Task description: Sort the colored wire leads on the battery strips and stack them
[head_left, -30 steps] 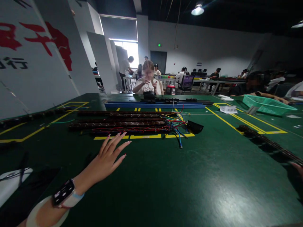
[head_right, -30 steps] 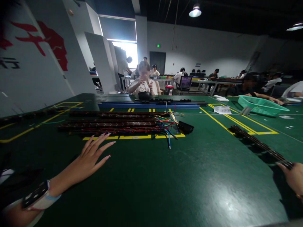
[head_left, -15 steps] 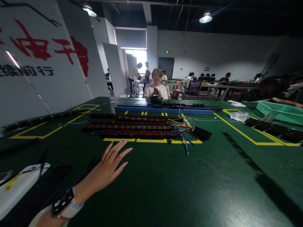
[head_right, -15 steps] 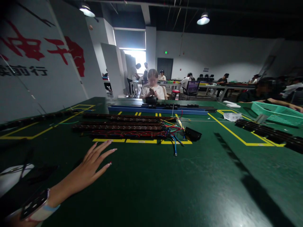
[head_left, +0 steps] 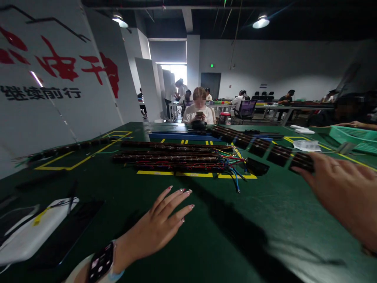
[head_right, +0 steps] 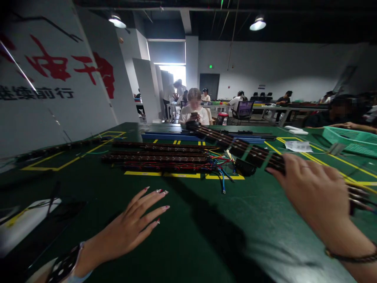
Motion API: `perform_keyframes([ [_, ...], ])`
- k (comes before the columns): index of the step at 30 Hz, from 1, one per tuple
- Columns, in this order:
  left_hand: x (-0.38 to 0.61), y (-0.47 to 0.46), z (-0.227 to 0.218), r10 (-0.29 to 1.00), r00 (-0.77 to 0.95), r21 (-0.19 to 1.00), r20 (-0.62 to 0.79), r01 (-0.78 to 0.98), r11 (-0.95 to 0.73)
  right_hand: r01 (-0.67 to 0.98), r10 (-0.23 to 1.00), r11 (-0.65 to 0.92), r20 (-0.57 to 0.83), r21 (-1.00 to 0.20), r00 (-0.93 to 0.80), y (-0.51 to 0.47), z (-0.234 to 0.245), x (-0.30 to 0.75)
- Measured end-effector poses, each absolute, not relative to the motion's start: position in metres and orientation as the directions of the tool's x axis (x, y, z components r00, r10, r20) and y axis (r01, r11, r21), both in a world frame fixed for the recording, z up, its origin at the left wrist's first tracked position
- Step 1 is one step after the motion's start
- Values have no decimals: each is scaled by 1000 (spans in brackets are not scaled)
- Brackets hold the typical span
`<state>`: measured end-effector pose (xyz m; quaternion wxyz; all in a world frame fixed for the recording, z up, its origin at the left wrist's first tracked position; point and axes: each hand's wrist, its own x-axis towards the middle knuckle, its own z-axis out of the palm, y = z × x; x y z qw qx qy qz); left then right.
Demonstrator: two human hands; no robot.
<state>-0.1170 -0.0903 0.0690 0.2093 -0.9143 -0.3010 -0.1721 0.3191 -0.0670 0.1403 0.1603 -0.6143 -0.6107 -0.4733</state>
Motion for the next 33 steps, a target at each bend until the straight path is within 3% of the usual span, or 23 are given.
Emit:
perform_keyframes([
  [1,-114,-94,70,449,779,-279,438,593,-756,877,629,-148,728,456,-273,-63,137,294],
  [3,-109,-100,70,396,812,-279,429,537,-796,880,646,-2,673,474,-361,-54,126,247],
  [7,-100,-106,68,281,880,-348,383,419,-838,881,647,299,600,367,-470,-32,89,167],
  [10,-93,-104,63,122,936,-450,330,270,-851,850,678,441,514,288,-525,-16,64,115],
  [13,-84,-101,58,3,960,-481,279,143,-865,818,707,533,418,214,-570,-5,46,69],
  [19,-67,-93,57,-106,959,-526,264,51,-849,783,736,617,296,77,-609,15,20,1],
  [22,-58,-87,60,-183,945,-546,272,-5,-837,747,711,665,290,18,-640,16,16,-13],
  [25,-49,-83,58,-257,931,-560,260,-72,-825,623,619,771,390,-135,-682,0,31,-5],
  [27,-43,-82,49,-317,918,-536,238,-148,-831,418,532,842,397,-341,-748,-19,47,13],
  [29,-38,-86,32,-288,922,-433,257,-157,-888,237,487,767,300,-596,-820,-41,62,34],
  [30,-36,-90,22,-159,944,-318,290,-62,-946,192,462,721,255,-666,-849,-51,67,44],
  [31,-35,-94,12,129,930,-168,344,196,-966,171,441,691,221,-703,-870,-59,71,53],
  [33,-34,-103,-6,304,884,-91,354,356,-930,150,399,652,168,-744,-902,-71,74,68],
])
